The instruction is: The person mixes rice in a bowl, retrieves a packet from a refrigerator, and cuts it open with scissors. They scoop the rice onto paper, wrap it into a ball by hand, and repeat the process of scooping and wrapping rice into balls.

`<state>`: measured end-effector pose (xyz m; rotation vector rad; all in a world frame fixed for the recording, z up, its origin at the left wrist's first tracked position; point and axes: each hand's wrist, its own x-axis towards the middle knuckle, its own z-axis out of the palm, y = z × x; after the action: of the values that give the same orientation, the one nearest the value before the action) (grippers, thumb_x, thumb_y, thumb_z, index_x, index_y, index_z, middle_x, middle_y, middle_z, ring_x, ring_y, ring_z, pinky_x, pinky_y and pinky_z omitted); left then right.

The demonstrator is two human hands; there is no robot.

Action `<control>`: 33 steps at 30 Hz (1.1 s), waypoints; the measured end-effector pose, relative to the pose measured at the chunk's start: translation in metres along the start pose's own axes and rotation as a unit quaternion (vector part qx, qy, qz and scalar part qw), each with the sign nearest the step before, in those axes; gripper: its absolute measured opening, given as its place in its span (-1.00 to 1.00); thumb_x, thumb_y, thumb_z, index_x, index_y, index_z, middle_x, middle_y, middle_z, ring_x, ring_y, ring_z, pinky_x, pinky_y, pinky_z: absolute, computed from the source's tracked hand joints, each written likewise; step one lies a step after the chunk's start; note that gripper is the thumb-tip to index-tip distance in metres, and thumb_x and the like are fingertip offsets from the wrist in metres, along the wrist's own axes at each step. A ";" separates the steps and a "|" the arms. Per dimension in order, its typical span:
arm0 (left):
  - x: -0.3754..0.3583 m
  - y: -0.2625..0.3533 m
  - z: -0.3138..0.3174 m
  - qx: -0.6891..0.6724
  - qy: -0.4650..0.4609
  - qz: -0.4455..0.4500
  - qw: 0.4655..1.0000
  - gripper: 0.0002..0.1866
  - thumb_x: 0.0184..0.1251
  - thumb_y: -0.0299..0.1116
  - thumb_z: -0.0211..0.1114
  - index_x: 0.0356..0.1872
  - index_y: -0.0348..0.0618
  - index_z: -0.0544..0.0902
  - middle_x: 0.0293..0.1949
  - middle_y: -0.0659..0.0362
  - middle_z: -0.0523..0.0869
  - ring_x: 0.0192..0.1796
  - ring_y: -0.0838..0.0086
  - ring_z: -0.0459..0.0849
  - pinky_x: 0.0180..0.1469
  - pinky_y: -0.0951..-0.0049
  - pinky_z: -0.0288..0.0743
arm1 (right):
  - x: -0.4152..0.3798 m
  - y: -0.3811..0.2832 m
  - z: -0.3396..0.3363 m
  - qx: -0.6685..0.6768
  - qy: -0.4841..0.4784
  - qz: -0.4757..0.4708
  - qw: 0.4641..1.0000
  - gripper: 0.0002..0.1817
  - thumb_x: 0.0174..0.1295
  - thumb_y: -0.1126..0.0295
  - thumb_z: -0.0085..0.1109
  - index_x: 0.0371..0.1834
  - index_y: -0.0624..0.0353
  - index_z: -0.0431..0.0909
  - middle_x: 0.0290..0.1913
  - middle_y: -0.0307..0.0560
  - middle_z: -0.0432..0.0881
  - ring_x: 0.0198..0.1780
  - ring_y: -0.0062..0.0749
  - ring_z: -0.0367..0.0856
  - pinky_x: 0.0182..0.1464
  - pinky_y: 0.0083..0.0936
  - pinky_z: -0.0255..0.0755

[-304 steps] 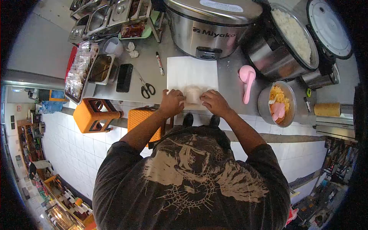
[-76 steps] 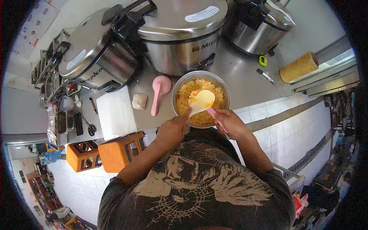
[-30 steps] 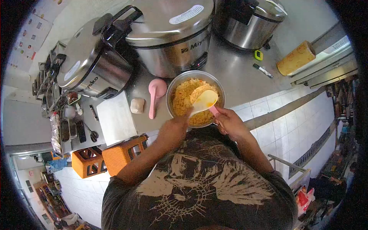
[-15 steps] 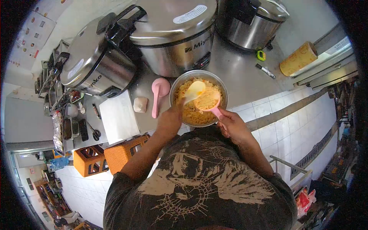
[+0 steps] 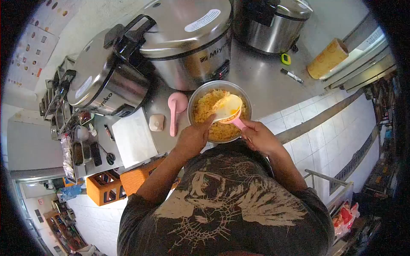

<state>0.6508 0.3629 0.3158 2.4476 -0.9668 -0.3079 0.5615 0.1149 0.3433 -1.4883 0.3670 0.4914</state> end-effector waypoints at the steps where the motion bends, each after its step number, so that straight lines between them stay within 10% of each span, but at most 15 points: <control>1: 0.000 -0.002 0.003 0.008 0.004 -0.002 1.000 -0.44 0.49 -0.29 0.11 0.49 0.16 0.32 -0.24 -0.13 0.75 -0.28 -0.04 0.74 -0.23 -0.01 0.64 | 0.000 0.000 0.001 0.003 -0.001 0.000 1.000 -0.60 0.54 0.41 -0.12 0.39 0.18 0.43 -0.44 -0.34 0.38 -0.62 -0.69 0.27 -0.61 -0.70 0.22; 20: 0.004 -0.006 -0.020 0.128 -0.083 -0.162 0.975 -0.47 0.50 -0.23 0.01 0.45 -0.09 0.36 -0.18 -0.10 0.70 -0.22 0.07 0.74 -0.23 0.07 0.65 | -0.013 0.007 0.001 0.031 0.082 0.014 0.996 -0.51 0.56 0.20 -0.03 0.41 0.26 0.37 -0.45 -0.31 0.45 -0.61 -0.67 0.33 -0.59 -0.65 0.25; 26: -0.003 -0.010 -0.031 0.182 0.118 -0.074 0.973 -0.48 0.46 -0.18 0.10 0.37 -0.17 0.46 0.06 -0.11 0.59 0.09 -0.03 0.57 0.10 -0.04 0.49 | -0.004 0.013 0.010 0.113 0.110 0.033 0.987 -0.44 0.52 0.18 0.05 0.46 0.26 0.34 -0.42 -0.24 0.51 -0.64 -0.66 0.33 -0.65 -0.68 0.19; 33: -0.127 -0.162 -0.025 -0.009 0.206 -0.233 0.950 -0.62 0.39 -0.35 0.17 0.18 -0.22 0.59 0.04 -0.09 0.64 0.16 0.02 0.53 0.22 0.06 0.42 | 0.016 -0.025 0.087 0.153 0.023 0.032 0.987 -0.44 0.49 0.15 0.12 0.44 0.22 0.38 -0.35 -0.16 0.56 -0.52 -0.53 0.50 -0.56 -0.61 0.30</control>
<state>0.6625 0.5621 0.2575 2.5520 -0.2049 0.0467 0.5824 0.2022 0.3619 -1.1938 0.5043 0.4300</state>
